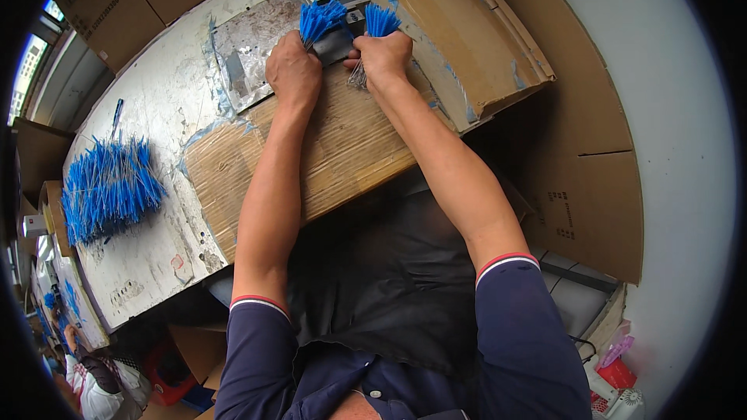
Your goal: Using a workbench machine to trim and organize blue brush-like hygiene product components.
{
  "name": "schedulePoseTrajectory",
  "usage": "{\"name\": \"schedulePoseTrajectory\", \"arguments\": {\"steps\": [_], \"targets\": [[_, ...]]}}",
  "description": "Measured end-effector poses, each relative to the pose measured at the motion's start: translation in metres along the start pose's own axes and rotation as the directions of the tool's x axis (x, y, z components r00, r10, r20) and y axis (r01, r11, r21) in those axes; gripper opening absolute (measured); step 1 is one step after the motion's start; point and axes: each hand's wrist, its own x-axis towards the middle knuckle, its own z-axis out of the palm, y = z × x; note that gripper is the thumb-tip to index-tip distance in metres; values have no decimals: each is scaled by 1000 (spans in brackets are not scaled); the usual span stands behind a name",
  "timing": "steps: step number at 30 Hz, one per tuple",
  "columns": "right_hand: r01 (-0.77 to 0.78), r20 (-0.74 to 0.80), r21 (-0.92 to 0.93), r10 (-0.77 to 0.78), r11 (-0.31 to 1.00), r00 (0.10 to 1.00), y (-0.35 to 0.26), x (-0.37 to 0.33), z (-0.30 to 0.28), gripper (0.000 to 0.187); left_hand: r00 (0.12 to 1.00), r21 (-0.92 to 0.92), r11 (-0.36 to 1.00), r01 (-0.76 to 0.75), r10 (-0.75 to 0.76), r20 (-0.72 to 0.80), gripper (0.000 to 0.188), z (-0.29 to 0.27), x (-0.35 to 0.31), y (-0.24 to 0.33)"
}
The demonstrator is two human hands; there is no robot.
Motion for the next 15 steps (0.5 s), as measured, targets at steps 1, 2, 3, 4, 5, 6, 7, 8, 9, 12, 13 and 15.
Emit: {"name": "schedulePoseTrajectory", "arguments": {"steps": [1,2,3,4,5,6,7,8,9,12,13,15], "targets": [[-1,-4,0,1,1000,1000,-1,-2,2,16,1000,2,1000,-1,1,-1,11,1,0,-2],[-3,-6,-1,3,1000,1000,-2,-3,3,15,999,-8,1000,30,-30,-36,11,2,1,-3],[-4,-6,-2,4,1000,1000,-2,-5,6,14,995,-18,998,61,-62,-72,11,3,2,-6],[-4,-4,-2,4,1000,1000,-3,-4,7,14,995,-17,998,62,-63,-74,11,2,2,-5],[-24,-25,-7,24,1000,999,-3,-4,8,11,991,-25,994,104,-106,-79,11,2,2,-3],[-44,-46,-13,44,999,998,-3,-4,9,8,985,-32,989,146,-148,-83,11,1,2,-3],[-44,-47,-13,43,999,998,-2,-2,10,8,986,-34,989,146,-148,-82,11,0,2,-2],[-48,-58,-18,47,999,997,-2,1,11,8,984,-62,986,154,-159,-86,12,-1,3,-1],[-52,-69,-22,50,998,996,-1,3,12,8,981,-90,983,162,-170,-89,14,-1,3,0],[-102,-47,-62,99,993,994,-5,3,16,12,981,-101,982,160,-170,-91,13,-2,3,-3],[-102,-47,-64,99,993,994,-5,4,16,12,981,-102,982,162,-171,-90,13,-2,3,-4],[-104,-38,-57,102,993,994,-5,6,15,11,986,-111,988,104,-118,-120,14,0,4,-4]]}}
